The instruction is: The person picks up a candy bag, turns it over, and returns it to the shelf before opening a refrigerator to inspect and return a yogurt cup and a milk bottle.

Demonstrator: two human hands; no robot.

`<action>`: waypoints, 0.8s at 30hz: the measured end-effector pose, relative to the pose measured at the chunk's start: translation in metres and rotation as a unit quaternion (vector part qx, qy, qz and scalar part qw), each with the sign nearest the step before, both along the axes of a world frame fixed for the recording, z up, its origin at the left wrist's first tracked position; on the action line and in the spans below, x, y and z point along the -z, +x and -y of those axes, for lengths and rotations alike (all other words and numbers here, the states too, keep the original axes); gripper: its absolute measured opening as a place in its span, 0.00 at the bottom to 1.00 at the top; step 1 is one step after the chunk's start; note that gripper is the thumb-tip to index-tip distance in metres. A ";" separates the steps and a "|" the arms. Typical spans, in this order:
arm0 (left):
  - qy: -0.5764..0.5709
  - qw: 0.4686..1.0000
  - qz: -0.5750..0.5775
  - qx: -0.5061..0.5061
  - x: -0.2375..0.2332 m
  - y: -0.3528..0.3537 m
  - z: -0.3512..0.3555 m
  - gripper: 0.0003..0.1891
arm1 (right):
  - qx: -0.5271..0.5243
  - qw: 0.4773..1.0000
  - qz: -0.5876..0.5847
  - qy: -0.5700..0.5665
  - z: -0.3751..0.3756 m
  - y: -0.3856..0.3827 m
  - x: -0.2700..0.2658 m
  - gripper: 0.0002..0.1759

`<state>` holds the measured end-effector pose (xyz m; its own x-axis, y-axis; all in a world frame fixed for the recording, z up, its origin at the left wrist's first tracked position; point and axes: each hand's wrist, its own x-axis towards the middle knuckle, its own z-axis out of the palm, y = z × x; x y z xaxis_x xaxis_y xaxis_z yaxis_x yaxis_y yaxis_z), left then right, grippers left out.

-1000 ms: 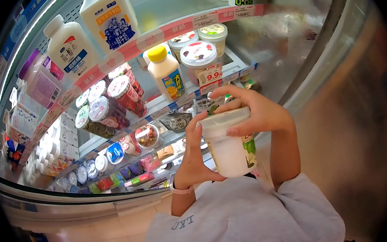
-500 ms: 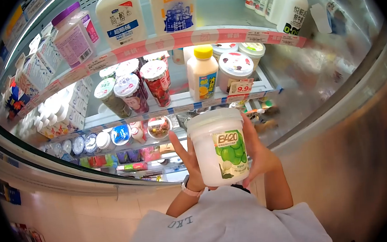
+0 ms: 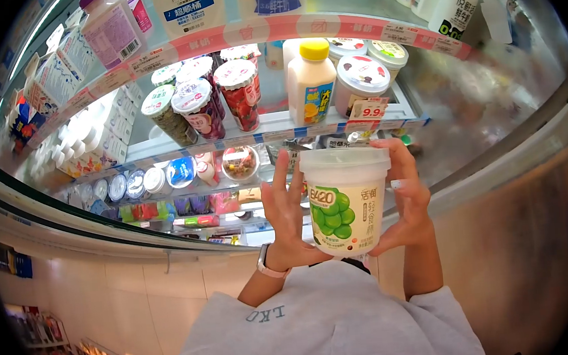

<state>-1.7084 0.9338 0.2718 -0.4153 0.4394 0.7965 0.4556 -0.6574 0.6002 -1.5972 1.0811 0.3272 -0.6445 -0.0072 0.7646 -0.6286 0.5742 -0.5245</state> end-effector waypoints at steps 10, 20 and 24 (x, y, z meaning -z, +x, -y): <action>-0.082 0.995 -0.006 0.056 -0.005 -0.005 0.012 0.69 | 0.038 0.997 0.023 0.071 0.014 0.003 -0.013 0.49; -0.033 0.969 0.210 0.127 0.006 0.008 0.013 0.72 | -0.032 0.998 0.050 -0.003 0.009 -0.001 0.001 0.66; -0.035 0.920 0.350 0.172 0.001 0.017 0.012 0.71 | 0.005 0.996 0.092 0.005 0.004 0.007 0.007 0.74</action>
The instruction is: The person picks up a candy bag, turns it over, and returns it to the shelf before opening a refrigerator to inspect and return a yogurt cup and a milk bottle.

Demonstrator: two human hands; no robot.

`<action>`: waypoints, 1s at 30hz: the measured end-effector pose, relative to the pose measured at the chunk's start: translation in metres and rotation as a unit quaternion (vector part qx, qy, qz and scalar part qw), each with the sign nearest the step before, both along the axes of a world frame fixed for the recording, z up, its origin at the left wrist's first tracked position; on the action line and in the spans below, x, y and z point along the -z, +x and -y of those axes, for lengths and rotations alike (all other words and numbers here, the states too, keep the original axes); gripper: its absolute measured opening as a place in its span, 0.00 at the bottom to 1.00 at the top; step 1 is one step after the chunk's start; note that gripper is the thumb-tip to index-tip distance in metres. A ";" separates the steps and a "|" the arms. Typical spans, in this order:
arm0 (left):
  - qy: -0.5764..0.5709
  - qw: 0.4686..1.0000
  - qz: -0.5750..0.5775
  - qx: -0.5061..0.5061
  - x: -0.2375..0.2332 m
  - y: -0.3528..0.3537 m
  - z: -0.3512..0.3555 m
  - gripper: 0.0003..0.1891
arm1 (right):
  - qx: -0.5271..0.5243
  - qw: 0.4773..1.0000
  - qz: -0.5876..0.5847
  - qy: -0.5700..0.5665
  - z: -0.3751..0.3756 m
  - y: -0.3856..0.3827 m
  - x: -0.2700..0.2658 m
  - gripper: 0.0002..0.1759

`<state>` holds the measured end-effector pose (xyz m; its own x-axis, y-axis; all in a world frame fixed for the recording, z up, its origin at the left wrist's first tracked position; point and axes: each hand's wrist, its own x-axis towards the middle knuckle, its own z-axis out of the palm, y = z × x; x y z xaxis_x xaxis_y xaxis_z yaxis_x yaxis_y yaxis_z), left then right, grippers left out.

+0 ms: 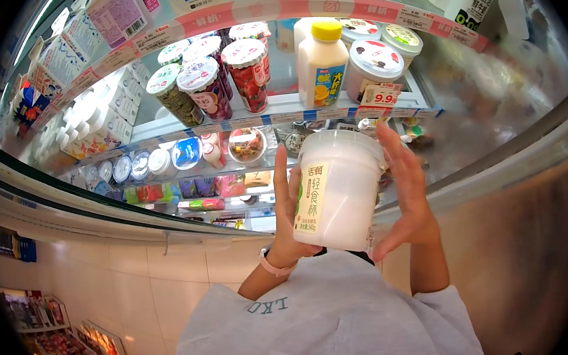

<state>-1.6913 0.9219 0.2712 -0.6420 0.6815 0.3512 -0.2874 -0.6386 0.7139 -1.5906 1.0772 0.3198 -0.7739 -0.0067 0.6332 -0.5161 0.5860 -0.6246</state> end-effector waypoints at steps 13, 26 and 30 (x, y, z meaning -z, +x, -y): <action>-0.092 0.986 0.134 0.036 -0.009 0.023 -0.013 0.53 | 0.102 0.948 0.030 -0.301 0.033 -0.013 0.038 0.62; -0.194 0.971 0.116 0.077 -0.007 0.020 -0.010 0.50 | 0.074 0.772 0.097 -0.623 0.018 -0.006 0.026 0.37; -0.205 0.973 -0.041 -0.098 0.003 0.015 -0.018 0.54 | 0.049 0.730 0.146 -0.666 0.016 0.001 0.025 0.41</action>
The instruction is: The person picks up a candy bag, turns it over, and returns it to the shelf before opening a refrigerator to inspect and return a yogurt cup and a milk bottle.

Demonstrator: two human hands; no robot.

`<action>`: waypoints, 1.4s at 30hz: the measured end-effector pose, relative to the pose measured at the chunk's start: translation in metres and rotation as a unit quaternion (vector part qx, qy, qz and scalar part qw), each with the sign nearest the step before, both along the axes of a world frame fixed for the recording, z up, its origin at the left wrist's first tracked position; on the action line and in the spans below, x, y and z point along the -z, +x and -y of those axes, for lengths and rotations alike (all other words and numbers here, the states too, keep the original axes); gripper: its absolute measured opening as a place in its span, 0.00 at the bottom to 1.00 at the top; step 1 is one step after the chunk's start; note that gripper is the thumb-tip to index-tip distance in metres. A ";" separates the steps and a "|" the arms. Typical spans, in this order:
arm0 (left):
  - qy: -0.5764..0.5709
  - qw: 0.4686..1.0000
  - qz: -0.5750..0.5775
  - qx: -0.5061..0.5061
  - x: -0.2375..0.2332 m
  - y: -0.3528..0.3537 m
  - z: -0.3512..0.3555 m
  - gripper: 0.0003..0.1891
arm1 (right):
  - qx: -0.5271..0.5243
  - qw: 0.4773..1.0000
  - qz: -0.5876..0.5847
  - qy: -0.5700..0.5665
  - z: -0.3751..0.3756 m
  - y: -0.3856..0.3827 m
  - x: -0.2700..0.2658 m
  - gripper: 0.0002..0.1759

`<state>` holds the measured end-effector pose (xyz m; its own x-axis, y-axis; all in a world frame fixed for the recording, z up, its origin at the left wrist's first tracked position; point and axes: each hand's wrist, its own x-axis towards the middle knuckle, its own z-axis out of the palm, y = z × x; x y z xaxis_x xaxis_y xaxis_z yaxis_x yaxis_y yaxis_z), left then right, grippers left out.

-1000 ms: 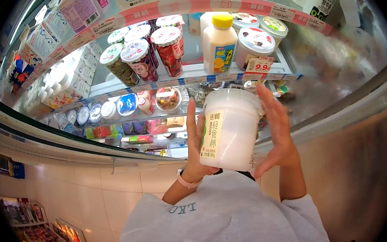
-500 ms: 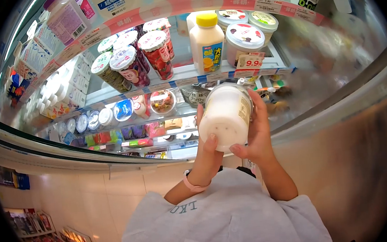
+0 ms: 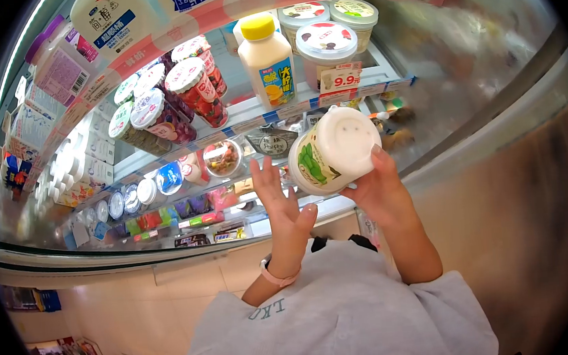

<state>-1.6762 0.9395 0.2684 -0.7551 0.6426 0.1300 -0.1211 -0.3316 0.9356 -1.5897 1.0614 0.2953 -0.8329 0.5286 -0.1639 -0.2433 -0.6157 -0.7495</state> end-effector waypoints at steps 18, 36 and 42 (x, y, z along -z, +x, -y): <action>0.004 0.964 -0.261 -0.052 -0.003 -0.016 -0.003 0.46 | -0.102 0.977 -0.019 0.185 0.003 0.002 0.015 0.51; -0.015 0.998 -0.062 0.001 -0.014 -0.027 -0.012 0.41 | -0.035 0.979 0.019 0.201 0.012 0.021 0.028 0.57; -0.009 0.998 -0.063 0.005 -0.022 -0.022 -0.013 0.41 | 0.006 0.976 0.013 0.216 0.014 0.024 0.023 0.56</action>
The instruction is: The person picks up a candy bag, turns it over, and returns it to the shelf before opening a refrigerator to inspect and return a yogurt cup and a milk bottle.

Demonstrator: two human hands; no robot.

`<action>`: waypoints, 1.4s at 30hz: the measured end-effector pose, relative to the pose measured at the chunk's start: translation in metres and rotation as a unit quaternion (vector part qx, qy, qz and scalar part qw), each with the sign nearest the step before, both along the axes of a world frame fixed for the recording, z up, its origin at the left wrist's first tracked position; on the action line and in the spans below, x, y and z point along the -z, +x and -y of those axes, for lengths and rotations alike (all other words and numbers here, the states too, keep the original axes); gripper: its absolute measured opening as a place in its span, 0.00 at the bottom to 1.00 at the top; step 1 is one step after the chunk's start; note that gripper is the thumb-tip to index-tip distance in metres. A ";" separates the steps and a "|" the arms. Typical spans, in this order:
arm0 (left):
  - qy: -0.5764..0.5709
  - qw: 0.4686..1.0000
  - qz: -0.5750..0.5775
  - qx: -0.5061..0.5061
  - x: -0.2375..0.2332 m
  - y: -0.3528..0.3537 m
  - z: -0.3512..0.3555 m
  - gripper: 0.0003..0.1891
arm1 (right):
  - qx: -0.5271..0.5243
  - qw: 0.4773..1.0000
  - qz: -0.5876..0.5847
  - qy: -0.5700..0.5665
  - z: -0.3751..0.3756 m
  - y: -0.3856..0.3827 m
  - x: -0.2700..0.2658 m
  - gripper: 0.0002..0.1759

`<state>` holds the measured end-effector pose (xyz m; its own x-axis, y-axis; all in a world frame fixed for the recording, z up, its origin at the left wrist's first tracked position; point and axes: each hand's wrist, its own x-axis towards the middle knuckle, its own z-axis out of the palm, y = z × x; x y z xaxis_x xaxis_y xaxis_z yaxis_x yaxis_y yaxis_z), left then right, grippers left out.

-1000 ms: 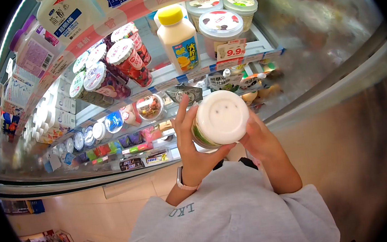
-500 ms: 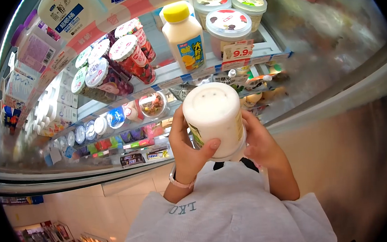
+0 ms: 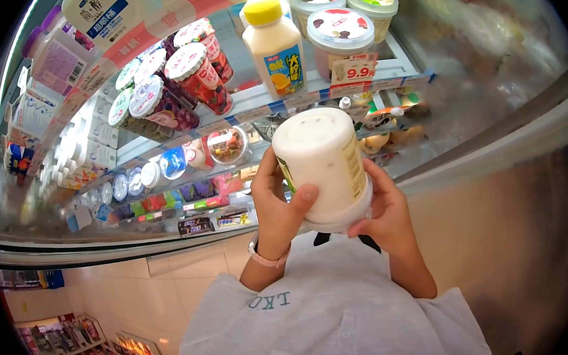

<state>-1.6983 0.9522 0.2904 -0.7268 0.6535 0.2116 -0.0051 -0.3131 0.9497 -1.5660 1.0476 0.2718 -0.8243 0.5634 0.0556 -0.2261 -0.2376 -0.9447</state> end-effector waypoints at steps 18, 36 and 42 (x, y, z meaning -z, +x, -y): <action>0.039 0.998 0.036 0.017 -0.012 0.011 -0.002 0.40 | 0.042 0.998 -0.039 0.024 0.007 0.009 -0.005 0.55; 0.085 0.973 0.198 0.077 0.010 0.013 0.012 0.28 | -0.017 0.997 -0.048 -0.062 0.016 0.006 -0.002 0.45; 0.072 0.974 0.204 0.069 -0.003 0.018 0.009 0.25 | -0.029 0.998 -0.052 -0.018 0.016 0.005 -0.004 0.44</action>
<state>-1.6799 0.9430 0.2934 -0.6776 0.7352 0.0203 -0.4244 -0.4134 0.8056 -1.5610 1.0319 0.2763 -0.8459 0.5188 0.1239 -0.3083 -0.2859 -0.9073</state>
